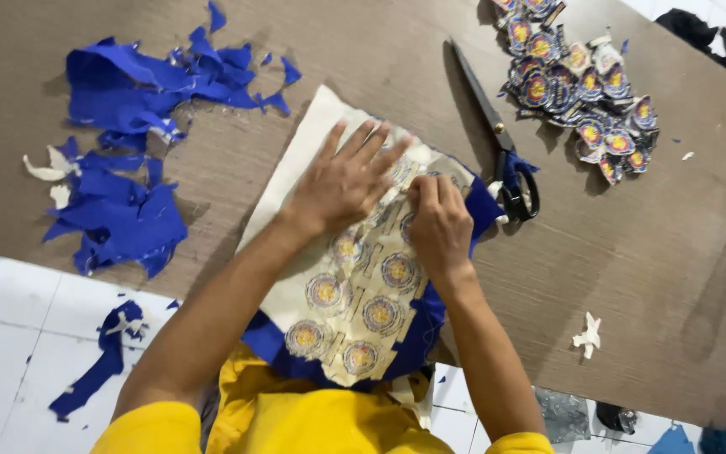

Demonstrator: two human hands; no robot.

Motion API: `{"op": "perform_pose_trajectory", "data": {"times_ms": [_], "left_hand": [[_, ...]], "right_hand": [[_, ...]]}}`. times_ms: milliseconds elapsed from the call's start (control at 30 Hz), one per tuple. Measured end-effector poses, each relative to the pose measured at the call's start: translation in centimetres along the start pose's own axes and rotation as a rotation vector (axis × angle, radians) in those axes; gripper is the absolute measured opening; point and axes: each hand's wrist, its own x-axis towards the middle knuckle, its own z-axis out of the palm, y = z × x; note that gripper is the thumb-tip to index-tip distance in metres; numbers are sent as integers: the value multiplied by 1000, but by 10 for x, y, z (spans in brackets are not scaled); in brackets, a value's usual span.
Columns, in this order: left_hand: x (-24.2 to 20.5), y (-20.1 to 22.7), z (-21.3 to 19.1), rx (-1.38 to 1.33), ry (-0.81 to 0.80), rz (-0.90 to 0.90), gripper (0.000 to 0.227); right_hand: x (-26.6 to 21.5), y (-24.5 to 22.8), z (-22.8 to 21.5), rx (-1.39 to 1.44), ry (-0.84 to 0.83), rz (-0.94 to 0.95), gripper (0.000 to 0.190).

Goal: Peeling embroidered patches from a backing sheet on a work table

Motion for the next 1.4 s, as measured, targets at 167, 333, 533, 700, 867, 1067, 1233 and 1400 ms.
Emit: {"op": "perform_pose_trajectory", "data": {"times_ms": [167,333,533,700,867,1067,1233,1400], "left_hand": [[-33,-7,-6,-128,196,-3,48],[-111,42,-31,85,207,-251,43],[-136,44,-17,184,27,-342,55],[-137,39,-16,228,-36,-360,60],[-133,44,-18,191,-7,-364,60],[-110,36,-26,101,90,-316,52],[-97,18,-19,71,59,-261,49],[-95,16,-35,54,-174,-356,53]], "right_hand": [[-5,5,-5,14,25,-47,19],[-66,-44,-25,88,-109,-76,35],[-75,-84,-35,-73,-106,-205,27],[-84,29,-6,-459,86,-61,23],[-43,15,-79,102,-16,-28,17],[-16,-40,-38,327,-16,-407,32],[-6,-29,-20,302,72,-533,14],[-35,17,-33,369,87,-563,10]]}}
